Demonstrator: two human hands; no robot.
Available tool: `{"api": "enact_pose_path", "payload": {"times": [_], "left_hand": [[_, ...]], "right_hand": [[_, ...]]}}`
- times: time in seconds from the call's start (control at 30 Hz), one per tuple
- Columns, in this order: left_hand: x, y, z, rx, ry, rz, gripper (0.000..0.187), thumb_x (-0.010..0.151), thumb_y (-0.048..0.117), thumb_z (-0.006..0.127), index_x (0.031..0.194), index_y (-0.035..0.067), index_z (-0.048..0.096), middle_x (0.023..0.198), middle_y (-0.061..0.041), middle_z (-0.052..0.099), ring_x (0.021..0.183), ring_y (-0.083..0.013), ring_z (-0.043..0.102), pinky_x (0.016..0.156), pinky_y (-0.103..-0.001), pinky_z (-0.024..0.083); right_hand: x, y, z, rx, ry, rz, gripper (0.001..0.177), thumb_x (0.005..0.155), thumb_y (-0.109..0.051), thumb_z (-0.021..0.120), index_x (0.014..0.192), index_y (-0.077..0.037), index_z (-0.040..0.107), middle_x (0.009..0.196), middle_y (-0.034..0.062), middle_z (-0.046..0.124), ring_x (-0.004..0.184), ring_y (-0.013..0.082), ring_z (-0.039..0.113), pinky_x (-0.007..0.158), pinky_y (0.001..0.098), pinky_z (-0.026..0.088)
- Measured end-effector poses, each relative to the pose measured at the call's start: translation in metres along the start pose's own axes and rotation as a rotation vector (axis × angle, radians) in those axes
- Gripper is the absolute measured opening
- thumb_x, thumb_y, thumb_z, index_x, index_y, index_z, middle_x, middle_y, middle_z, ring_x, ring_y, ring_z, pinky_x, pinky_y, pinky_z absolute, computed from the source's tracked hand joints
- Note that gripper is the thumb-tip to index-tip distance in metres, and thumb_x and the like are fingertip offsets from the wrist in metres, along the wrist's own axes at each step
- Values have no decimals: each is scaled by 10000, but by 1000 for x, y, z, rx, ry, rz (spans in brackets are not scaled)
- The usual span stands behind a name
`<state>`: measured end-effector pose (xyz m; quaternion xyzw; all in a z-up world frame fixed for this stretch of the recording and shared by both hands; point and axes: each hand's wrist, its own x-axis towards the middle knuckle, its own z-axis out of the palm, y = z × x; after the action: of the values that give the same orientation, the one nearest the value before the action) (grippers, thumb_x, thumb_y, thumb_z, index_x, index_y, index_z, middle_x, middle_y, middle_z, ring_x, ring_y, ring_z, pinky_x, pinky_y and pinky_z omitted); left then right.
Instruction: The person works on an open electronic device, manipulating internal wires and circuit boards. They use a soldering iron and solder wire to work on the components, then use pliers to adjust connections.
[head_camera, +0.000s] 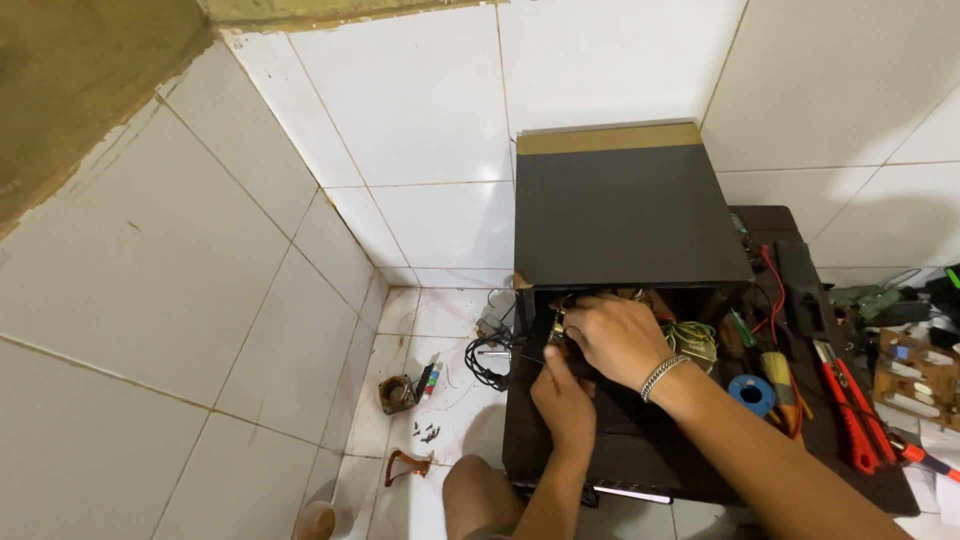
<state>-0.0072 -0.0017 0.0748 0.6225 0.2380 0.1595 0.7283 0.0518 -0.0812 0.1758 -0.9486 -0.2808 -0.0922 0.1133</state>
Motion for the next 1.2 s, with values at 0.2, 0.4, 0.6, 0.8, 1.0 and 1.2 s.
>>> {"api": "enact_pose_path", "payload": {"times": [0.2,0.4,0.6,0.8,1.0,1.2], "left_hand": [[19,17,-9,187,-115,-209,640,1007,576,542,715,41,740,472,-107,627,398,-166,613,388,-293,470],[32,-11,-6,243,-103,-221,666,1013,592,518,770,31,782,445,-118,603,381,-184,615,361,-291,458],[29,-5,-10,263,-130,-224,757,1062,597,408,701,24,746,471,-97,628,392,-156,602,386,-267,476],[29,-9,-7,271,-131,-220,705,1049,585,440,735,29,740,497,-111,640,421,-179,630,403,-287,503],[25,-8,-10,248,-122,-202,713,1038,598,446,793,-9,728,499,-130,629,411,-190,623,398,-283,499],[25,-17,-12,185,-115,-228,682,1029,575,468,838,-34,707,513,-155,637,407,-192,629,388,-275,488]], "right_hand": [[3,15,15,-21,-32,-63,144,930,-191,624,878,-151,752,864,33,730,888,266,720,699,359,569],[0,11,13,-73,7,-67,194,936,-205,606,798,-166,735,816,16,694,830,244,697,657,339,542],[-3,8,21,-100,52,-82,198,917,-155,582,805,-150,745,886,32,727,894,260,702,658,337,545],[-9,35,23,-183,70,-18,182,892,-188,601,780,-189,744,833,-13,706,864,227,694,641,325,538],[-21,12,-30,68,244,127,113,955,-197,662,951,-186,774,809,-12,717,850,192,709,684,281,565],[-70,31,-33,293,450,255,161,940,-226,742,1087,-193,797,999,52,769,1028,276,726,842,373,581]]}}
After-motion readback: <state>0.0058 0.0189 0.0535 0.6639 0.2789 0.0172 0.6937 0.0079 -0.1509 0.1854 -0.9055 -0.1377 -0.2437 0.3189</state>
